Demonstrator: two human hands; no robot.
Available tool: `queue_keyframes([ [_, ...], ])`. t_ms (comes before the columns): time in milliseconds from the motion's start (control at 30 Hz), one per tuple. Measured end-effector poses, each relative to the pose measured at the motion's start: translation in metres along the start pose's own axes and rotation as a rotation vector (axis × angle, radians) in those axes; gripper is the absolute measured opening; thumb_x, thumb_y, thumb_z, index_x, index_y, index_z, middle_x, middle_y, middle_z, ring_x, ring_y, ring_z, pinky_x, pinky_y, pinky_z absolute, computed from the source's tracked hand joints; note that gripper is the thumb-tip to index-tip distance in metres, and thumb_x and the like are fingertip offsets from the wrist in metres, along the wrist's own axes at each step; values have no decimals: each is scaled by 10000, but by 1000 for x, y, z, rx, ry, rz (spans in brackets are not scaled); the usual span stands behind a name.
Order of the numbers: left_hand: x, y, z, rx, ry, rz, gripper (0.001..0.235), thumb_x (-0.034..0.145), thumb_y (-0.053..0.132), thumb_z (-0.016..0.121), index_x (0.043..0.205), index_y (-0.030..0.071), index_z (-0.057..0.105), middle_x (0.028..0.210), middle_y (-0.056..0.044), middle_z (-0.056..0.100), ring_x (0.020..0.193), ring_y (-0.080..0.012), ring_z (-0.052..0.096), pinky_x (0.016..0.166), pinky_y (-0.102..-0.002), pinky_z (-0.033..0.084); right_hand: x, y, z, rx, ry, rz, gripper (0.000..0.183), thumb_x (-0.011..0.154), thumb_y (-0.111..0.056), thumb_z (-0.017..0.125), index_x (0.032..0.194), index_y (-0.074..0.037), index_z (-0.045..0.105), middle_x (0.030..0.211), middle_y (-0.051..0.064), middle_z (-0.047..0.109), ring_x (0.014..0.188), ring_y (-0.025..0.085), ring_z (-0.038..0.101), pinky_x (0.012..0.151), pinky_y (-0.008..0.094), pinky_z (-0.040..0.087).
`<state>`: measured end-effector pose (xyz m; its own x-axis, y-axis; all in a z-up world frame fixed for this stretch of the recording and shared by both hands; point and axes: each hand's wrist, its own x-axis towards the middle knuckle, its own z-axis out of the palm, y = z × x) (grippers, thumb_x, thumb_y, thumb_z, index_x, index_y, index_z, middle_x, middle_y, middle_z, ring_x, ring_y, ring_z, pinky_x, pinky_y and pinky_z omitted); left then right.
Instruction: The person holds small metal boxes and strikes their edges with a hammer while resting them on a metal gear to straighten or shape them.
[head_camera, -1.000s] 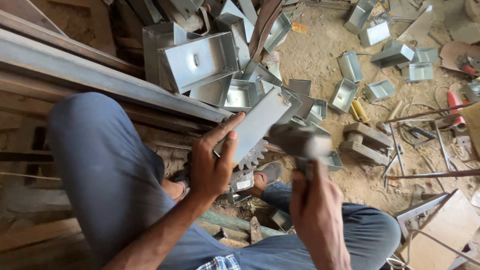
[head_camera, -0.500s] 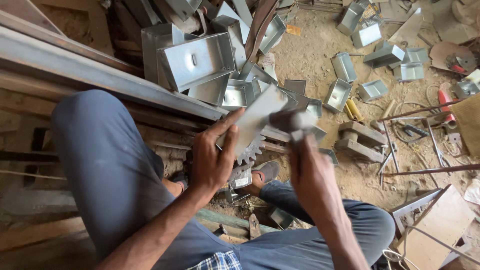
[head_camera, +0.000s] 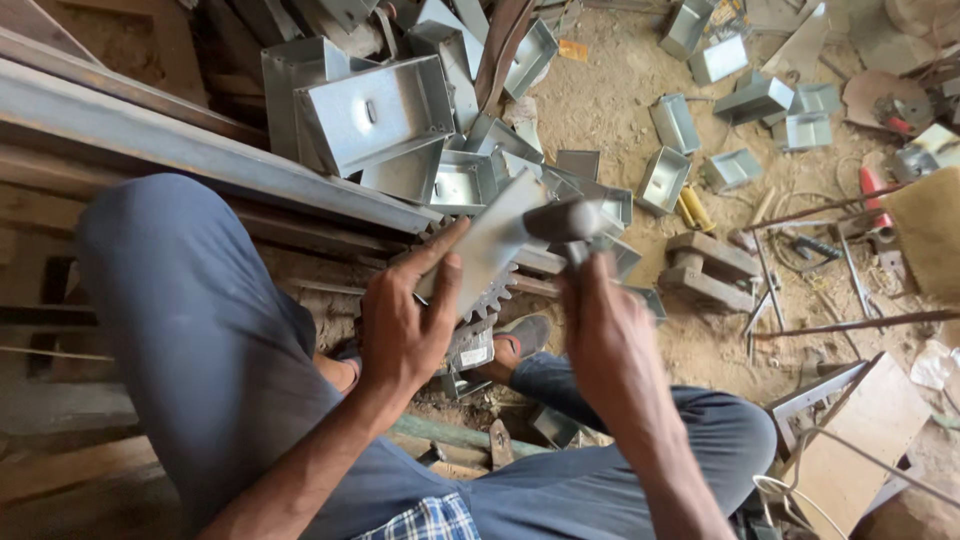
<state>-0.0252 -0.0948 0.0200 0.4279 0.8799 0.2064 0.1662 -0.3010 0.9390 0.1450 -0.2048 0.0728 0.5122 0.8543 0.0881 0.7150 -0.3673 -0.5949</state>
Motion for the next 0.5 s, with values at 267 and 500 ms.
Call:
queue_keyframes([
  [267, 1, 0, 4, -33, 14, -57, 490, 1034, 396, 474, 1353, 85, 678, 1310, -189, 716, 1220, -306, 701, 1029, -387, 527, 2, -5, -43, -69, 367, -221, 199, 1216, -150, 466, 1104, 14, 468, 772, 101, 623, 588, 192, 595, 531, 355, 447],
  [500, 1, -12, 9, -62, 21, -82, 520, 1039, 453, 464, 1333, 80, 676, 1360, -177, 683, 1246, -311, 685, 1047, -406, 522, 16, 32, 14, -25, 45, 64, 249, 1068, -209, 431, 1128, 27, 478, 626, 89, 613, 421, 197, 588, 373, 370, 441],
])
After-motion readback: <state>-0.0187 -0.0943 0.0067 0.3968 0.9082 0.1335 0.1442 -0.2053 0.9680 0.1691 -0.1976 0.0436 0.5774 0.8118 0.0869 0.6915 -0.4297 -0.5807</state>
